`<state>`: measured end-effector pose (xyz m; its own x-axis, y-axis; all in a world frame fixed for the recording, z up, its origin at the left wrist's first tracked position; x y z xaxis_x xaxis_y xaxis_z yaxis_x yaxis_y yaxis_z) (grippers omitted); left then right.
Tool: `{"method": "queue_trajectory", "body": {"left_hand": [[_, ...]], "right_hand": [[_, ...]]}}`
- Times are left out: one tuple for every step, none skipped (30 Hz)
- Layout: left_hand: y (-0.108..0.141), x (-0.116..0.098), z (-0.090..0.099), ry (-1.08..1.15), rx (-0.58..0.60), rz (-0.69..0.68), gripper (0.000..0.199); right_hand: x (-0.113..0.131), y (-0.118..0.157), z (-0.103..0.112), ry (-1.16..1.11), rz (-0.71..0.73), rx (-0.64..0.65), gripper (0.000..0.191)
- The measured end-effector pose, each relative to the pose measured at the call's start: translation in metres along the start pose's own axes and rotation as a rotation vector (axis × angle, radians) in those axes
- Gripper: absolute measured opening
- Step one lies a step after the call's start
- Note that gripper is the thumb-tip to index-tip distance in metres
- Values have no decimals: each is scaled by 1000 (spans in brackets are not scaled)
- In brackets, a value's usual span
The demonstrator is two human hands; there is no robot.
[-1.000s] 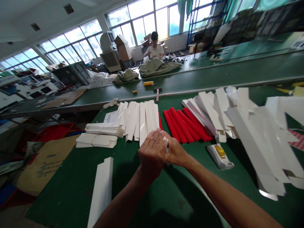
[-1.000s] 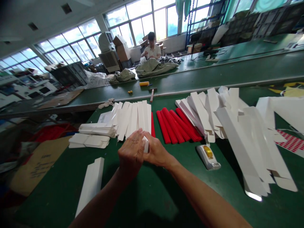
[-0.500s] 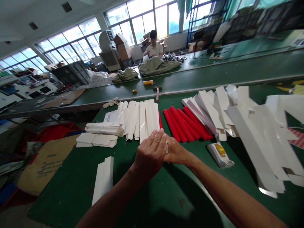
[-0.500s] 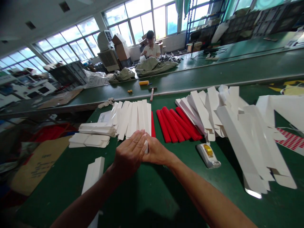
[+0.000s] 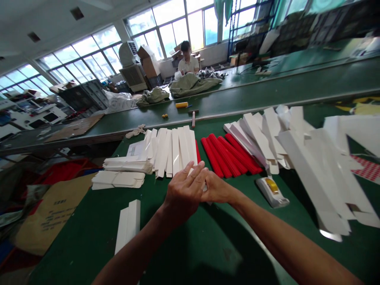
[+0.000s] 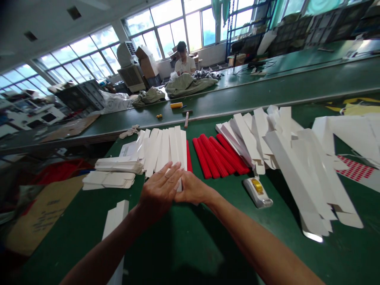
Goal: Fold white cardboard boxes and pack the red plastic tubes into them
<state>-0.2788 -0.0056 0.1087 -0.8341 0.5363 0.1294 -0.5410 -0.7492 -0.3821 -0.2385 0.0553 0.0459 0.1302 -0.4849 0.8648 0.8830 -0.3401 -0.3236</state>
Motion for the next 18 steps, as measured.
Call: {"method": "queue_trajectory", "body": {"left_hand": [[0, -1, -1, -1, 24, -18, 38], [-1, -1, -1, -4, 44, -34, 38], [-1, -1, -2, -7, 56, -43, 38], [-2, -1, -3, -5, 57, -41, 37], [-2, -1, -5, 1, 46, -32, 37], [-2, 0, -6, 10, 24, -19, 37], [-2, 0, -8, 19, -6, -9, 37], [-2, -2, -9, 27, -43, -7, 38], [-2, -3, -10, 33, -80, -5, 38], [-1, -5, -11, 37, -113, -4, 38], [-1, -7, -12, 41, -138, -7, 38], [-1, -9, -13, 41, -156, -15, 38], [-1, -11, -13, 39, -166, -23, 38], [-1, -13, -13, 36, -168, -30, 39], [-1, -14, -13, 32, -165, -37, 40], [0, -15, -13, 30, -160, -43, 41], [1, -14, -13, 32, -156, -38, 42], [2, -13, -12, 37, -155, -30, 43]], "right_hand": [[0, 0, 0, -10, 2, 8, 13], [0, -1, 0, -19, 3, 13, 13], [-1, -2, 1, -23, 3, 13, 13], [-1, -3, 2, -17, 4, 11, 13], [-2, -4, 3, -3, 6, 4, 13], [-2, -5, 5, 18, 7, -7, 13], [-3, -6, 6, 42, 5, -23, 13], [-3, -5, 7, 62, 0, -40, 13], [-4, -3, 7, 80, -9, -56, 14], [-5, 0, 8, 101, -20, -72, 17], [-6, 5, 8, 129, -33, -85, 23], [-6, 13, 8, 166, -44, -99, 32], [-7, 23, 8, 201, -56, -109, 44], [-10, 36, 9, 225, -78, -117, 57], [-16, 53, 10, 229, -121, -127, 66], [-26, 73, 16, 211, -204, -170, 69], [-39, 99, 25, 185, -319, -253, 67], [-53, 131, 37, 159, -459, -372, 60]]}}
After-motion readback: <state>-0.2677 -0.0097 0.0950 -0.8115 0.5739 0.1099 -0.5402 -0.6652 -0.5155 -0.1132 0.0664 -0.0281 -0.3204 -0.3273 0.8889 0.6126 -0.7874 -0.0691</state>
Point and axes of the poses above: each hand's wrist, its own y-axis away from the middle knuckle, its own z-axis out of the back of the hand, x = y × z, the point moved 8 cm from there along -y, towards the middle knuckle, and after that the axes turned 14 degrees about x, right-handed, at the moved point
